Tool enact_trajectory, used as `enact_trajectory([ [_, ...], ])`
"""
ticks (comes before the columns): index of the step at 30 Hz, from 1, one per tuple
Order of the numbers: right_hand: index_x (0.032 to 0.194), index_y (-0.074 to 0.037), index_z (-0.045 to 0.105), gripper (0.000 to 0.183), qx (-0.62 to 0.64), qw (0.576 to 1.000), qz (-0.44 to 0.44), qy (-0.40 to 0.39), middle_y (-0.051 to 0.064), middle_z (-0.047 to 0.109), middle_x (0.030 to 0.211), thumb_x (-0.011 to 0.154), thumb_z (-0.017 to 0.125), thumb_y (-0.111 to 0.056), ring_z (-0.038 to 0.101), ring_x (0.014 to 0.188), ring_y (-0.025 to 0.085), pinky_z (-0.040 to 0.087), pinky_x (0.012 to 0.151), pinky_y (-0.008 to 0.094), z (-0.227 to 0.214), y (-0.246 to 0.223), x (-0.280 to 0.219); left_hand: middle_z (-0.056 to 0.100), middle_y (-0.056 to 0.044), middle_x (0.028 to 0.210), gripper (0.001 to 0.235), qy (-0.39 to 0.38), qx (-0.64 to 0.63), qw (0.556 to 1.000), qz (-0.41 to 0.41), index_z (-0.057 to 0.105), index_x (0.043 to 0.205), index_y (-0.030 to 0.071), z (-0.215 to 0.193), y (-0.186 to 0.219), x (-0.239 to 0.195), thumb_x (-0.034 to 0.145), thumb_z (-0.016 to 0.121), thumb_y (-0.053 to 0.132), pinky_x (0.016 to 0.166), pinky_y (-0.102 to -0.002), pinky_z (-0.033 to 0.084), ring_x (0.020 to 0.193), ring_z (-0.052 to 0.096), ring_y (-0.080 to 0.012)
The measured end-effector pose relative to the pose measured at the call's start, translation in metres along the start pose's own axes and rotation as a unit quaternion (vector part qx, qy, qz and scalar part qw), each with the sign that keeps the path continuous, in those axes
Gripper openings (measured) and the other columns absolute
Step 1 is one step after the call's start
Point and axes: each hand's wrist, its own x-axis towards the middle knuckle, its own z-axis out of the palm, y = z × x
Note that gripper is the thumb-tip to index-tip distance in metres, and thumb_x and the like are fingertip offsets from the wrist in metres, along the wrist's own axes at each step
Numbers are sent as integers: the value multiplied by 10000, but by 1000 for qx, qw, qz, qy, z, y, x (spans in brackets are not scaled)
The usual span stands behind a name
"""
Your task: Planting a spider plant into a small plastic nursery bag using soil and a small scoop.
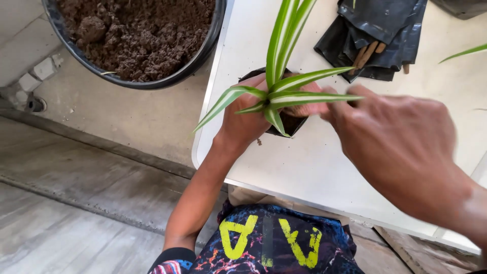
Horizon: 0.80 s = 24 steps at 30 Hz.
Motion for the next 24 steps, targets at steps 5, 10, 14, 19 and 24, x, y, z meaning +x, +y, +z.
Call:
enact_trajectory([
  [5,1233,-250,505,196,-23,999,-24,31,-117,521,678,1203,318,-301,370,409,54,324,322,211,24,-4,22,591,-56,731,93,9,-12,1000,-18,664,926,46,-2,5,1,987,604,11,478,-338,374,584,512,-209],
  [10,1167,-411,628,112,-48,996,10,74,-160,582,695,1173,523,-372,633,455,122,394,387,256,11,11,12,382,-21,662,239,-3,-23,999,-41,460,755,64,-1,1,-4,920,602,-36,479,-337,257,580,329,-186],
  [14,1388,-408,649,272,-8,991,-14,135,-156,628,734,1163,509,-346,518,376,106,296,373,237,20,7,22,742,-46,1262,294,-44,-103,988,-105,665,1276,240,-6,18,1,1003,770,270,1047,-391,688,1178,757,-222],
  [19,1127,-356,716,375,97,995,-22,26,-44,614,716,1174,386,-184,490,444,180,350,398,313,15,7,32,731,28,1026,76,-34,-52,997,-50,668,1119,215,-13,32,15,1061,663,167,793,-334,614,908,736,-161],
  [24,1066,-321,608,234,32,999,-9,-6,-67,648,763,1162,416,-227,684,549,237,422,414,344,-3,5,17,580,-72,883,156,-1,-19,1000,-7,587,969,60,3,8,-1,969,723,137,649,-364,470,769,572,-231],
])
